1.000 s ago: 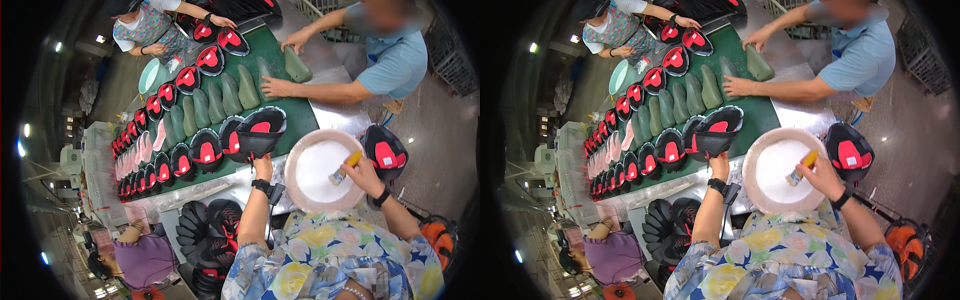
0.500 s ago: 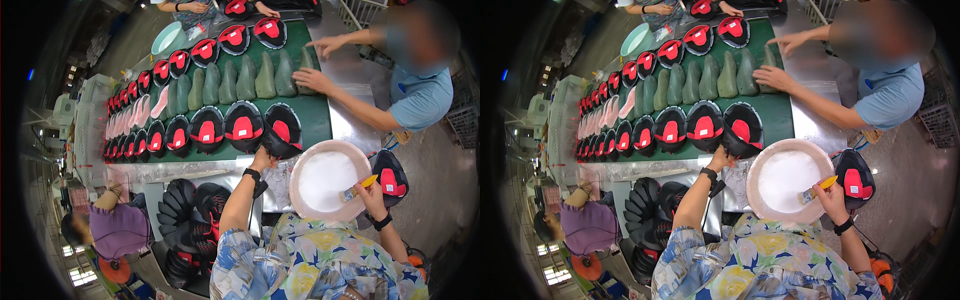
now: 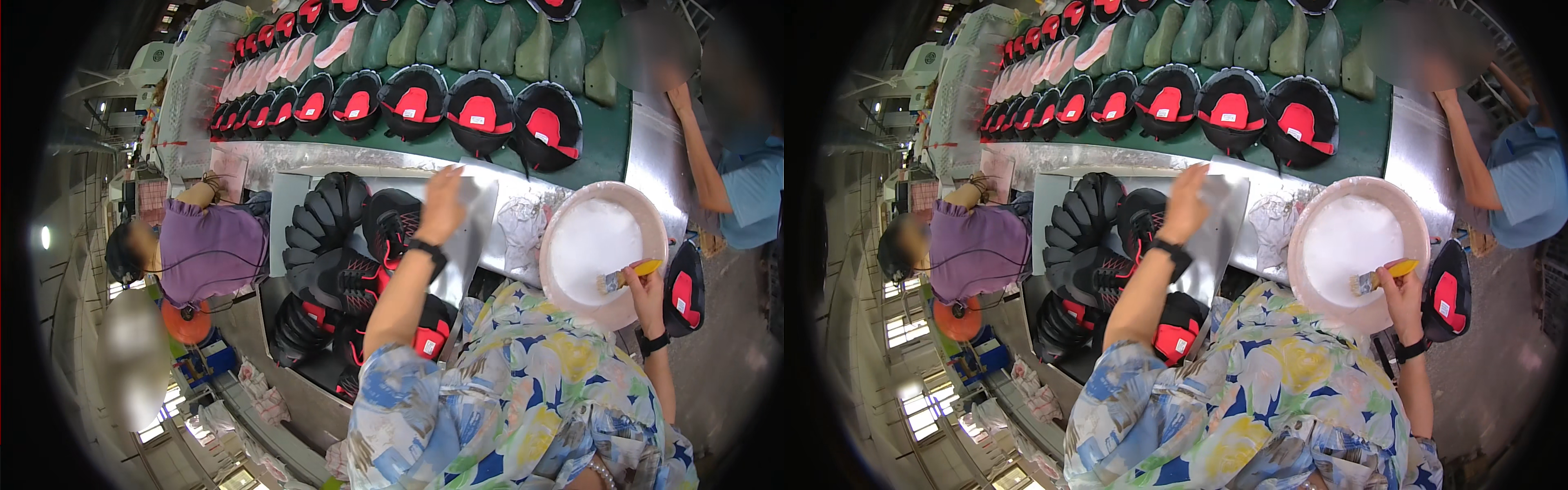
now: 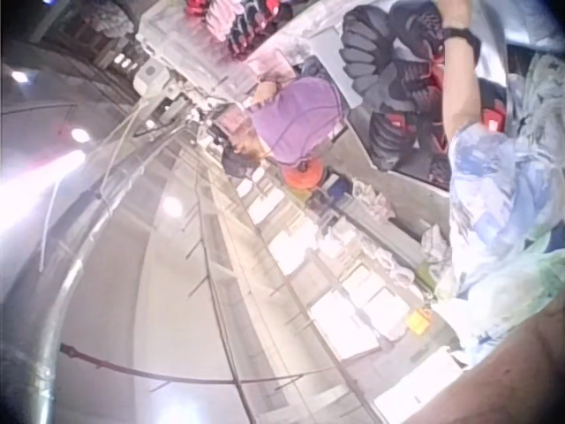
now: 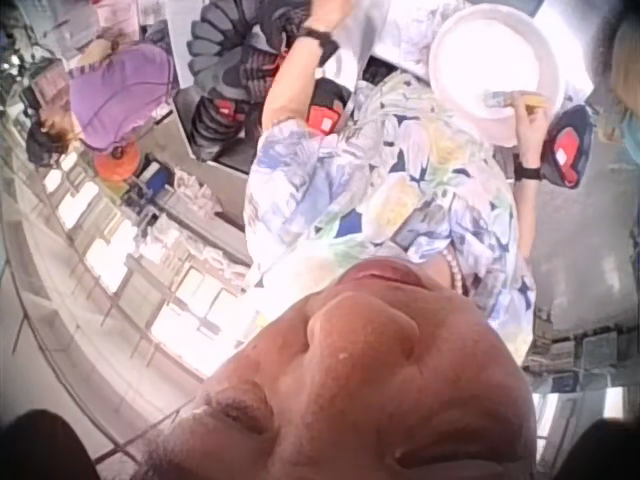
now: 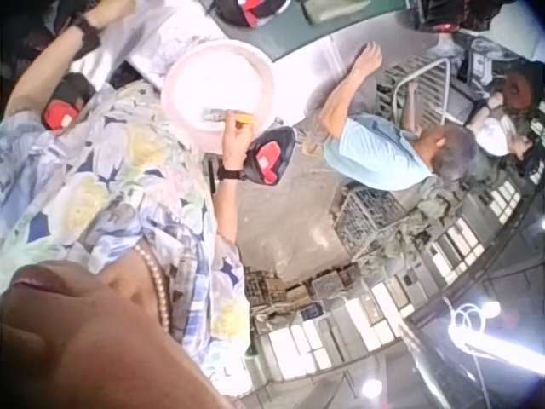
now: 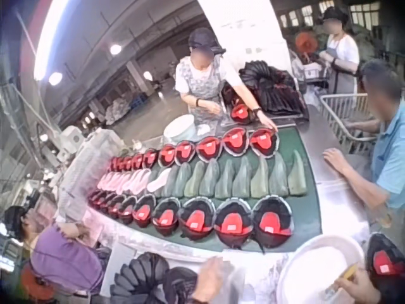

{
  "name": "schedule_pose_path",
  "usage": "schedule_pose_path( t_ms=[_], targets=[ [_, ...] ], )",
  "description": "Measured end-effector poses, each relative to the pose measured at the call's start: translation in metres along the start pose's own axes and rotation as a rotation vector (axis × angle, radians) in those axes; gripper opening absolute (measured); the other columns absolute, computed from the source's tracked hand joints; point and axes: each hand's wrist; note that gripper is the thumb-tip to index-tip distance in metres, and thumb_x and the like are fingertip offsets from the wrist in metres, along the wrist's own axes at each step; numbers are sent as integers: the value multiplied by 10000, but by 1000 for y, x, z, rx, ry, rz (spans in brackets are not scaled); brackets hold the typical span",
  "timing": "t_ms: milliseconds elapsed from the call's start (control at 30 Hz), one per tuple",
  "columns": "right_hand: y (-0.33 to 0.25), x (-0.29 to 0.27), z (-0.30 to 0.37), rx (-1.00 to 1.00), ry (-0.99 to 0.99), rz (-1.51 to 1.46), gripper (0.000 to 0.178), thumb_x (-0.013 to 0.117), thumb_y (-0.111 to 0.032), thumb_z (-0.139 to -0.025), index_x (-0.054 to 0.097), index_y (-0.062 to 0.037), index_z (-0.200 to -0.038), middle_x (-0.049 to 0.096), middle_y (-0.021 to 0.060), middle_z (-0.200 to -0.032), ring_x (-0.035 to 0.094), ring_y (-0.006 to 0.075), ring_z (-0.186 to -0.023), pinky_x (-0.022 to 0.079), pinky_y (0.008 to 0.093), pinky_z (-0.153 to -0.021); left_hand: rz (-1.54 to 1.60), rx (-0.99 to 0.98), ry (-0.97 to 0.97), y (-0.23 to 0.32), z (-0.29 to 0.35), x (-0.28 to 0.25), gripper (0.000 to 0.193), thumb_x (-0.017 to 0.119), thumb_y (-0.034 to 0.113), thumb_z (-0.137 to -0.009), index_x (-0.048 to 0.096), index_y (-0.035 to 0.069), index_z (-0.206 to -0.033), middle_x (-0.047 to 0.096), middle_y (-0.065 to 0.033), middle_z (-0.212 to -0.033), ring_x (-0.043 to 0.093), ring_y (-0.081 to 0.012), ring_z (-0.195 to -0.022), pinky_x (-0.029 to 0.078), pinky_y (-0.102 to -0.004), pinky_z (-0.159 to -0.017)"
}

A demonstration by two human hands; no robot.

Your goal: Apply adhesive to shoe lining/components using a paintbrush.

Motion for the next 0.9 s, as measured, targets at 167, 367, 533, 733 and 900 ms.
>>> schedule_pose_path(
  t_ms=[167,367,533,733,900],
  targets=[
    [28,6,-13,-16,39,-68,153,687,-151,-962,636,-8,-984,680,46,-875,626,99,-762,510,256,-695,-356,-259,-245,-82,130,-59,803,707,36,-687,522,263,-1434,351,-197,-1560,363,-479,-1391,328,-571,-1130],
    [6,74,-52,-79,119,88,249,720,-235,-923,676,11,-920,684,109,-761,646,171,-682,505,319,-634,-305,-297,-150,-113,114,-38,571,563,-62,-737,663,160,-1254,625,-148,-1283,618,-356,-1133,499,-418,-989],
    [-1,106,-38,-221,-134,272,206,723,-213,-892,650,-28,-948,688,161,-842,672,323,-778,514,402,-719,992,-782,-86,-135,57,-69,412,611,62,-938,601,65,-1350,685,-91,-1222,669,-235,-1089,561,-384,-902],
    [29,58,-28,-489,-280,575,194,734,-176,-847,604,-55,-925,665,147,-842,652,357,-837,502,461,-782,905,-228,-68,-173,71,-92,485,611,169,-984,495,60,-1443,621,-115,-1336,646,-245,-1137,557,-394,-952],
    [-53,-6,-41,-401,-152,236,210,707,-227,-901,608,-43,-915,661,149,-804,648,331,-767,487,417,-698,932,-159,-200,-111,30,-54,485,605,176,-988,490,62,-1446,619,-110,-1339,641,-245,-1146,551,-393,-960]
  ],
)
Point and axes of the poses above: each hand's wrist, its own z-axis away from the middle knuckle, its own x-axis out of the palm, y = z × x
